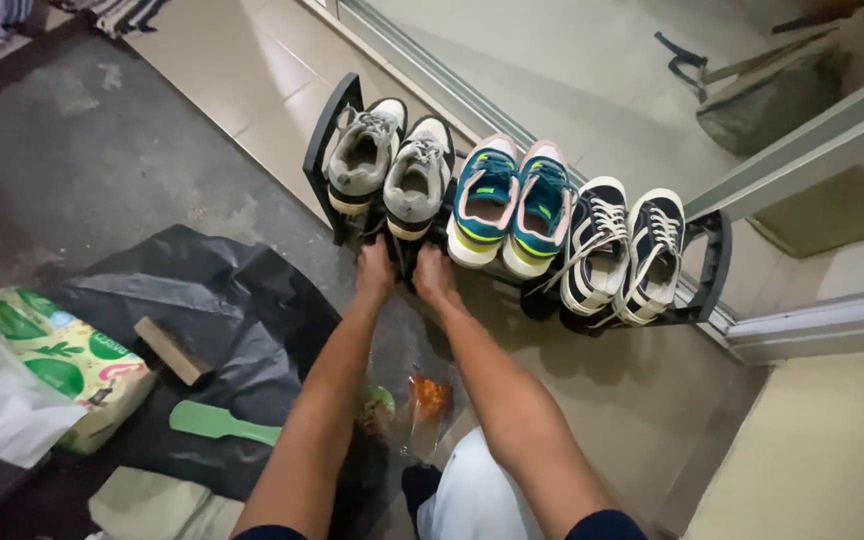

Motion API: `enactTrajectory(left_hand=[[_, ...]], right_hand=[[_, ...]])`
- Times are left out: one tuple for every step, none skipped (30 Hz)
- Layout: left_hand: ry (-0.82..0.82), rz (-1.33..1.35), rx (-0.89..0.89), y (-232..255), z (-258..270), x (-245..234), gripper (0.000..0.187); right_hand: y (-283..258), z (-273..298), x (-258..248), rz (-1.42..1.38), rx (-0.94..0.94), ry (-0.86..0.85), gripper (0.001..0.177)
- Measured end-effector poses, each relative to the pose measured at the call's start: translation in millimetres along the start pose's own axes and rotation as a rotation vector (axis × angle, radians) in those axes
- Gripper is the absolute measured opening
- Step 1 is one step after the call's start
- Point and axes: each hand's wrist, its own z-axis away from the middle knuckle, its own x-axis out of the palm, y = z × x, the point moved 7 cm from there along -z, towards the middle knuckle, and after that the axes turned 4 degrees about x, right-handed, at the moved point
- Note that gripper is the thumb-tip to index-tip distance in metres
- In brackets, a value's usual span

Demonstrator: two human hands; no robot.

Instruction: The person scrubs a black-and-white sneaker with a green brush and wipes it with a cloth, then places it on a shoe rack. They then pick up a black sneaker and scrub it with the same brush. The work area includes a plastic bag, wipes, and a container of water.

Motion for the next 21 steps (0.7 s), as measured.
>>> enactTrajectory(left_hand=[[0.008,0.0,0.006,-17.4,-15.2,22.4,0.064],[0.002,-0.055,0.021,-34.4,-30.5,44.7,0.065],[0.003,-0.106,0.035,-50.9,-48.4,63.9,0.067],[0.016,-0.102,0.039,-40.2,-31.5,52.4,0.067],[0.04,0.213,-0.162,-41.8,-13.4,42.8,0.068],[0.059,0.53,-0.359,-41.6,7.3,38.7,0.083],[0.06,0.529,-0.348,-56.3,12.1,42.5,0.083],[0.07,0.272,-0.051,-52.9,11.2,39.4,0.072],[0.08,0.011,0.237,-48.8,17.3,41.3,0.069],[0.084,0.009,0.243,-41.1,33.2,32.6,0.069],[0.088,-0.042,0.218,-36.4,47.7,23.1,0.071],[0.092,-0.093,0.192,-31.7,62.5,13.4,0.074],[0.096,-0.096,0.191,-28.3,73.0,7.4,0.074],[0.076,-0.027,0.136,-28.6,83.3,3.5,0.071],[0.054,0.039,0.088,-28.0,91.1,0.0,0.069],[0.056,0.034,0.096,-29.6,92.5,3.5,0.069],[0.079,0.307,-0.097,-41.0,91.7,4.4,0.069],[0.098,0.581,-0.288,-51.0,93.9,8.5,0.079],[0.109,0.586,-0.276,-54.0,105.6,2.3,0.079],[0.075,0.302,-0.069,-43.9,114.3,-7.0,0.06],[0.042,0.014,0.131,-32.5,127.5,-10.6,0.046]], right_hand=[[3.4,1.2,0.9,-0.002,-0.003,0.009,0.046],[7.4,2.9,6.3,-0.092,0.012,-0.055,0.044],[8.2,1.9,10.5,-0.18,0.021,-0.118,0.043],[5.0,7.1,6.2,-0.179,0.011,-0.107,0.043],[2.2,11.3,3.3,-0.169,-0.004,-0.138,0.048],[0.2,15.3,0.7,-0.159,-0.019,-0.169,0.052],[-5.9,28.4,-25.2,-0.161,-0.017,-0.158,0.052],[-13.4,42.4,-46.4,-0.191,-0.035,-0.214,0.052],[-21.5,58.4,-67.0,-0.221,-0.056,-0.273,0.052],[-19.8,60.8,-67.5,-0.223,-0.057,-0.266,0.052],[-20.3,61.3,-67.6,-0.23,-0.058,-0.267,0.048],[-20.9,61.8,-68.1,-0.237,-0.06,-0.268,0.043],[-23.9,69.1,-75.5,-0.239,-0.063,-0.267,0.043],[-24.8,76.7,-81.9,-0.21,-0.051,-0.278,0.044],[-25.3,82.4,-88.1,-0.184,-0.033,-0.282,0.045],[-25.2,91.4,-88.4,-0.19,-0.031,-0.274,0.045],[-28.5,95.3,-93.3,-0.194,-0.05,-0.275,0.039],[-32.1,100.0,-98.5,-0.198,-0.07,-0.276,0.033],[-37.3,110.6,-113.8,-0.198,-0.08,-0.263,0.033],[-41.5,122.3,-126.1,-0.193,-0.074,-0.291,0.031],[-43.7,135.8,-138.5,-0.189,-0.066,-0.321,0.03]])
